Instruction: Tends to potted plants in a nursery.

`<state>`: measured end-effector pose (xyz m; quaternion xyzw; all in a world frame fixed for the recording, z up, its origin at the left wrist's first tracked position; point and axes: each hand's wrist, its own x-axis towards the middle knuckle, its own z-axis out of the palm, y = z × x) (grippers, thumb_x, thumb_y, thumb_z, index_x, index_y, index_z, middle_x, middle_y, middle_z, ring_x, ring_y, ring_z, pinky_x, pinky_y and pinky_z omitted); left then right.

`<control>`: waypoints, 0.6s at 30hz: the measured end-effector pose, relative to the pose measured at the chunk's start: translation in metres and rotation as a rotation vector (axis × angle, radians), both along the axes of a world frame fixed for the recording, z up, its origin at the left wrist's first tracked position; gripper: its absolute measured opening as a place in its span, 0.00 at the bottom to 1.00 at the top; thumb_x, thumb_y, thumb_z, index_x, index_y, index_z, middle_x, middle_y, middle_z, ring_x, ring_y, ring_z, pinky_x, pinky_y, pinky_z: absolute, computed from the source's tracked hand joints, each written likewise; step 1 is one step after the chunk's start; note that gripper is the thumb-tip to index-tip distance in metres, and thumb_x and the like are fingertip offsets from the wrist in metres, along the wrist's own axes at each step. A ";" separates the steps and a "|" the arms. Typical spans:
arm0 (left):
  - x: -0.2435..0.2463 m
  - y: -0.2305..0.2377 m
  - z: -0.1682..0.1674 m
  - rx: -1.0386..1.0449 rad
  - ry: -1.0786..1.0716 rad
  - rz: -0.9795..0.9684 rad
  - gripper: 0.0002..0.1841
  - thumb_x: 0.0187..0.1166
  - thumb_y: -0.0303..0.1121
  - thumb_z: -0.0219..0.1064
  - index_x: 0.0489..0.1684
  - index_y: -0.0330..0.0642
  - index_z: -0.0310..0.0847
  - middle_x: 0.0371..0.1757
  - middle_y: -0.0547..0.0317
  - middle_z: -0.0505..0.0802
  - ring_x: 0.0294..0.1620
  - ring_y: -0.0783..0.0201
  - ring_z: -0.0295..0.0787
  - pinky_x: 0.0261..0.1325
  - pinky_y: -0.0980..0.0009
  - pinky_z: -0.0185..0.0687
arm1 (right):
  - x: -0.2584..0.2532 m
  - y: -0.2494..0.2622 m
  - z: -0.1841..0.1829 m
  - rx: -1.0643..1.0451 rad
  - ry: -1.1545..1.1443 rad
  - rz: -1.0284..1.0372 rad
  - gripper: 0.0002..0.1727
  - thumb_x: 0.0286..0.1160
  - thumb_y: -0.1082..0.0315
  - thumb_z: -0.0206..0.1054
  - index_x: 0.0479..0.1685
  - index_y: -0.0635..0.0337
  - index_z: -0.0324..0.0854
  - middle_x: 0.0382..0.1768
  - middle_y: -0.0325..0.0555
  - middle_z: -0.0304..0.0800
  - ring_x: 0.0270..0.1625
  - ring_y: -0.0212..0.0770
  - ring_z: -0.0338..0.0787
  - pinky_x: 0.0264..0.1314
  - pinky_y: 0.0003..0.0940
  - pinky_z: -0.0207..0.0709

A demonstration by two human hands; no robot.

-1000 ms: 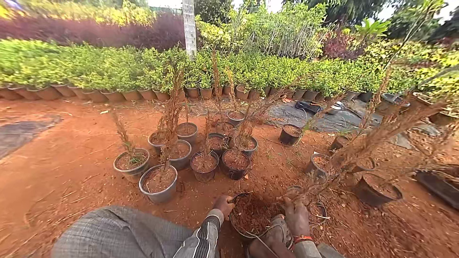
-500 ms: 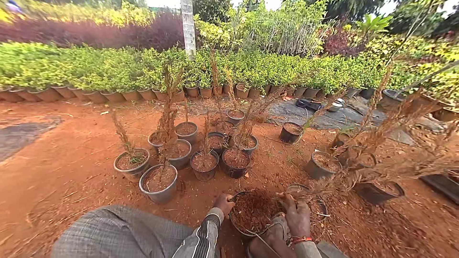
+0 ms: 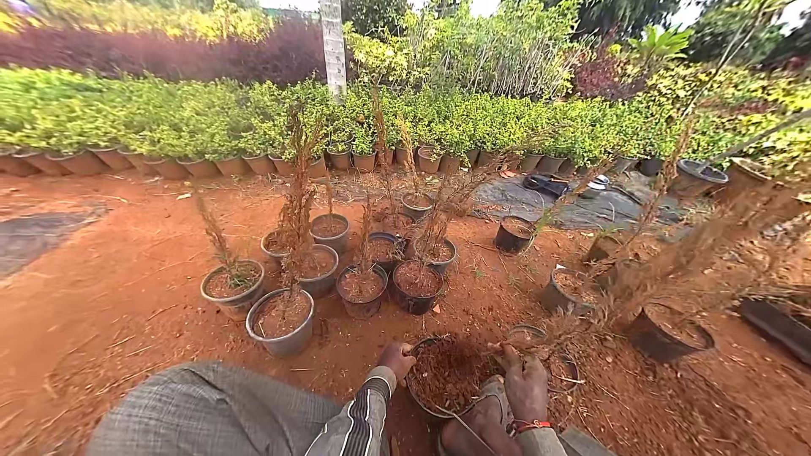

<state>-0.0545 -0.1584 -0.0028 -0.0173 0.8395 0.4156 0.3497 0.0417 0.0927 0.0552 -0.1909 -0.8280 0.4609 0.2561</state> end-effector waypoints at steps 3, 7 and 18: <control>0.002 0.002 0.002 0.009 -0.013 0.010 0.22 0.85 0.37 0.65 0.78 0.47 0.79 0.72 0.44 0.87 0.65 0.47 0.91 0.63 0.46 0.88 | 0.001 -0.002 0.004 0.042 -0.017 -0.029 0.14 0.84 0.69 0.60 0.48 0.70 0.88 0.46 0.59 0.95 0.53 0.52 0.95 0.66 0.50 0.85; 0.003 0.002 0.006 0.025 -0.012 0.021 0.22 0.85 0.37 0.65 0.77 0.46 0.80 0.72 0.43 0.87 0.66 0.47 0.90 0.64 0.46 0.88 | 0.002 0.001 0.013 0.083 -0.098 -0.005 0.14 0.86 0.68 0.60 0.49 0.69 0.88 0.46 0.61 0.93 0.54 0.55 0.93 0.67 0.55 0.81; -0.002 0.001 0.001 -0.008 0.010 -0.023 0.21 0.85 0.39 0.65 0.76 0.47 0.81 0.71 0.44 0.88 0.68 0.48 0.89 0.68 0.45 0.85 | 0.018 -0.003 0.145 -0.326 0.622 0.219 0.10 0.87 0.69 0.54 0.52 0.66 0.77 0.43 0.49 0.94 0.47 0.50 0.97 0.53 0.47 0.95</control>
